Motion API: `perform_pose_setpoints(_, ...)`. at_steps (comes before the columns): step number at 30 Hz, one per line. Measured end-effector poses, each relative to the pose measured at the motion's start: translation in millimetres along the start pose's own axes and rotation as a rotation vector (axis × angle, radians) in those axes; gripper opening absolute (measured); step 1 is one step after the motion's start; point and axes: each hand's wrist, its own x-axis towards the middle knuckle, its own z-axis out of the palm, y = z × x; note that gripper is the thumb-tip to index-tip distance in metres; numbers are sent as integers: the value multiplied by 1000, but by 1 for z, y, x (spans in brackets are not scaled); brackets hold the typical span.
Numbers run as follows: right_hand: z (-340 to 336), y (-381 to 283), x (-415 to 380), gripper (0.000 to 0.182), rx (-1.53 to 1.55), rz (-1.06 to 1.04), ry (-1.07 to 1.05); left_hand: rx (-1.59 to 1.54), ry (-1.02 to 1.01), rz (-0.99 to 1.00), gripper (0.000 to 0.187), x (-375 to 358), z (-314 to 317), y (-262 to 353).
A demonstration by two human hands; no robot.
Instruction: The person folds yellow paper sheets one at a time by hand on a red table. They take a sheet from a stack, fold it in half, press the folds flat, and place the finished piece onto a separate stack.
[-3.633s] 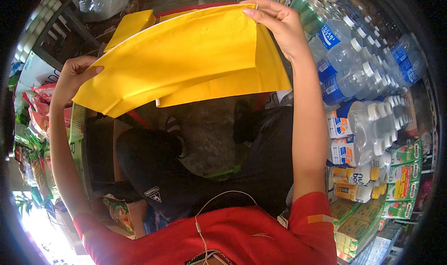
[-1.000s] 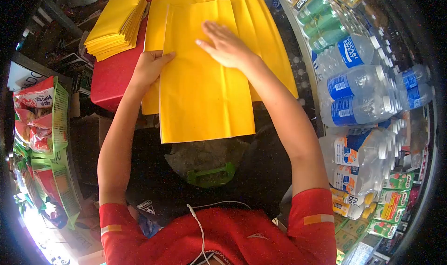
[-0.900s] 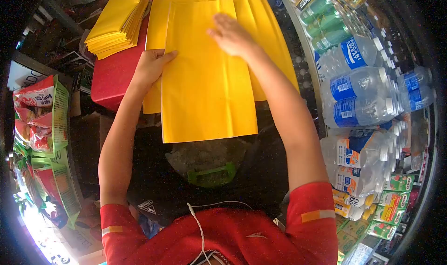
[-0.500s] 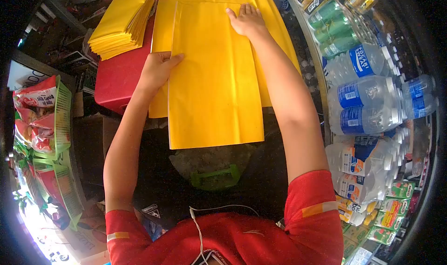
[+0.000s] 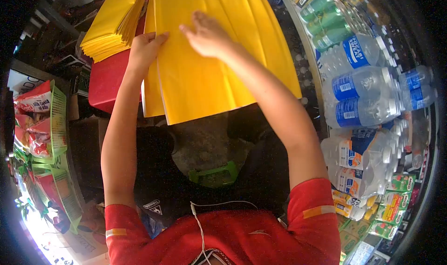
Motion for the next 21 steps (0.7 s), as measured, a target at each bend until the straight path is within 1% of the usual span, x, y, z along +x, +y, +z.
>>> perform_pose_setpoints(1,7,-4,-6,80,-27,-68,-6,-10,9,31,33,3,1,2)
perform_pose_setpoints(4,8,7,-26,76,-36,-16,5,64,21,-18,32,3,-2,9)
perform_pose_setpoints(7,0,53,-26,81,-125,161,45,103,30,14,32,6,-3,2)
perform_pose_setpoints(9,-8,65,-28,86,-152,279,26,80,54,22,32,5,-1,1)
perform_pose_setpoints(12,-35,17,-48,81,-73,235,-54,118,75,28,33,6,0,3)
perform_pose_setpoints(15,-31,-25,-78,82,1,86,-137,174,79,11,33,6,-4,2)
perform_pose_setpoints(18,-11,-19,-99,82,-120,-2,-137,159,64,-6,32,5,-4,2)
perform_pose_setpoints(21,-20,2,-105,82,-112,134,-87,165,56,17,32,3,-5,-2)
